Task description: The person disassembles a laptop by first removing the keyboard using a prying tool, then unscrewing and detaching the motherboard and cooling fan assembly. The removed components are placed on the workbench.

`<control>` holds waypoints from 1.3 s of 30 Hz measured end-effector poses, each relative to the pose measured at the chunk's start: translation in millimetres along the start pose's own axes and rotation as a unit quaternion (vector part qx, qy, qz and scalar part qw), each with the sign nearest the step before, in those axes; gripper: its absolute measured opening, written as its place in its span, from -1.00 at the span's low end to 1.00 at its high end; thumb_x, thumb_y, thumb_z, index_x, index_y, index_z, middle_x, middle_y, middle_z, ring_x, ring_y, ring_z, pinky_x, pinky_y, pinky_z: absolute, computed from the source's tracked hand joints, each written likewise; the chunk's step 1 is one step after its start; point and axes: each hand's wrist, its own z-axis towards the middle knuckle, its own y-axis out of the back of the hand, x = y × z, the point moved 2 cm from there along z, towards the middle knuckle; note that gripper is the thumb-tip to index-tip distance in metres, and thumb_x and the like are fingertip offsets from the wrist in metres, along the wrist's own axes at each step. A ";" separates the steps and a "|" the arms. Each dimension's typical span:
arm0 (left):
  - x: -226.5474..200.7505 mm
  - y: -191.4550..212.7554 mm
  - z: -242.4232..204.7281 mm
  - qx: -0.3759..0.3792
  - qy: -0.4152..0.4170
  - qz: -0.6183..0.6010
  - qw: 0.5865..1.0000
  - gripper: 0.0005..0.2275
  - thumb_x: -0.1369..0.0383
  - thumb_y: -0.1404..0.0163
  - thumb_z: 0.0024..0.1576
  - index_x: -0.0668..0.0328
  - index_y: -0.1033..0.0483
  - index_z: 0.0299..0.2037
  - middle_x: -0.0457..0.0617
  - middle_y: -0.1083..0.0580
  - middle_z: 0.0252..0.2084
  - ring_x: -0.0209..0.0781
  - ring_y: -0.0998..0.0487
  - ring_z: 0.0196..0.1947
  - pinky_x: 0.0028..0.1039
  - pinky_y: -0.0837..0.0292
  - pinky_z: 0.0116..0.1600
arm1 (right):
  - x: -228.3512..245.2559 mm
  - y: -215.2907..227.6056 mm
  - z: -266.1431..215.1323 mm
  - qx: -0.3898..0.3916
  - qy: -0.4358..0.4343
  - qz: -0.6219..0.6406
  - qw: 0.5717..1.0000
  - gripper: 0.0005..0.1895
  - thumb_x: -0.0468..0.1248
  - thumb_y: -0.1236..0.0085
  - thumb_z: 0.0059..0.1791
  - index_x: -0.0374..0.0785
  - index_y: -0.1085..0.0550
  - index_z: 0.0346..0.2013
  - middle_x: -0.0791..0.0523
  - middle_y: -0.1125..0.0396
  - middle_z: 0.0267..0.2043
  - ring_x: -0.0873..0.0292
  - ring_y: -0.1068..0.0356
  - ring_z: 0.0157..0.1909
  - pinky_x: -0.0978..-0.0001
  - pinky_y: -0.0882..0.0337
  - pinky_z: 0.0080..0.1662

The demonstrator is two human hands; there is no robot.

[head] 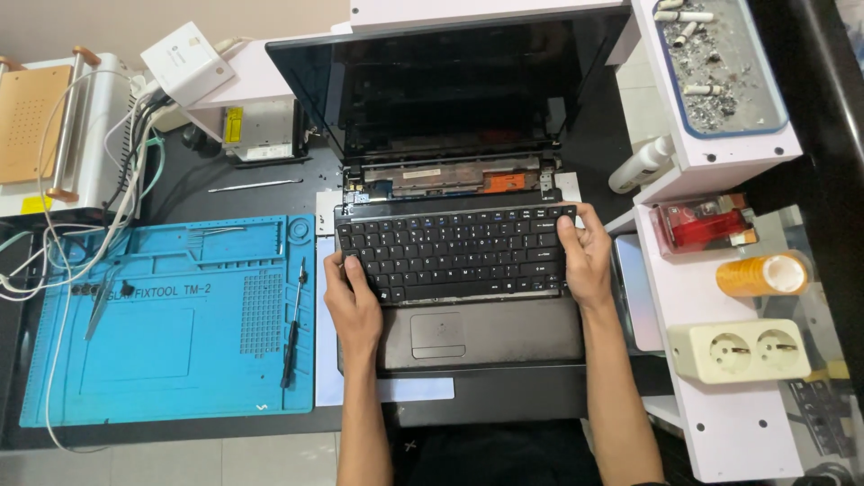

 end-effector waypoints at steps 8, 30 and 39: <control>1.7 1.3 -1.9 0.000 0.049 0.007 0.999 -0.73 0.26 0.21 0.39 0.38 -0.37 0.03 0.15 -0.52 -0.32 -0.20 -0.48 -0.31 -0.38 -0.42 -0.15 | 22.9 -13.5 -0.2 0.002 -0.013 -0.017 1.000 -0.68 -0.31 0.01 0.17 -0.32 -0.34 0.22 0.07 -0.49 -0.19 0.36 -0.47 -0.22 0.55 -0.47 -0.16; 6.4 5.0 -2.6 -0.001 0.127 -0.099 0.987 -0.68 0.23 0.30 0.39 0.33 -0.43 0.01 -0.01 -0.49 -0.32 -0.32 -0.40 -0.38 -0.48 -0.35 -0.27 | -2.4 12.6 -2.3 -0.016 -0.066 0.033 0.997 -0.74 -0.28 -0.05 0.18 -0.44 -0.47 0.06 0.05 -0.51 -0.22 0.36 -0.47 -0.27 0.56 -0.46 -0.17; 16.8 4.1 -6.0 0.000 0.076 -0.115 0.990 -0.74 0.25 0.20 0.41 0.33 -0.40 0.03 -0.04 -0.44 -0.32 -0.42 -0.37 -0.36 -0.56 -0.34 -0.27 | -21.9 22.5 0.8 -0.027 0.012 0.024 0.999 -0.67 -0.23 0.06 0.32 -0.46 -0.47 0.21 0.14 -0.46 -0.08 0.38 -0.40 -0.07 0.54 -0.43 0.03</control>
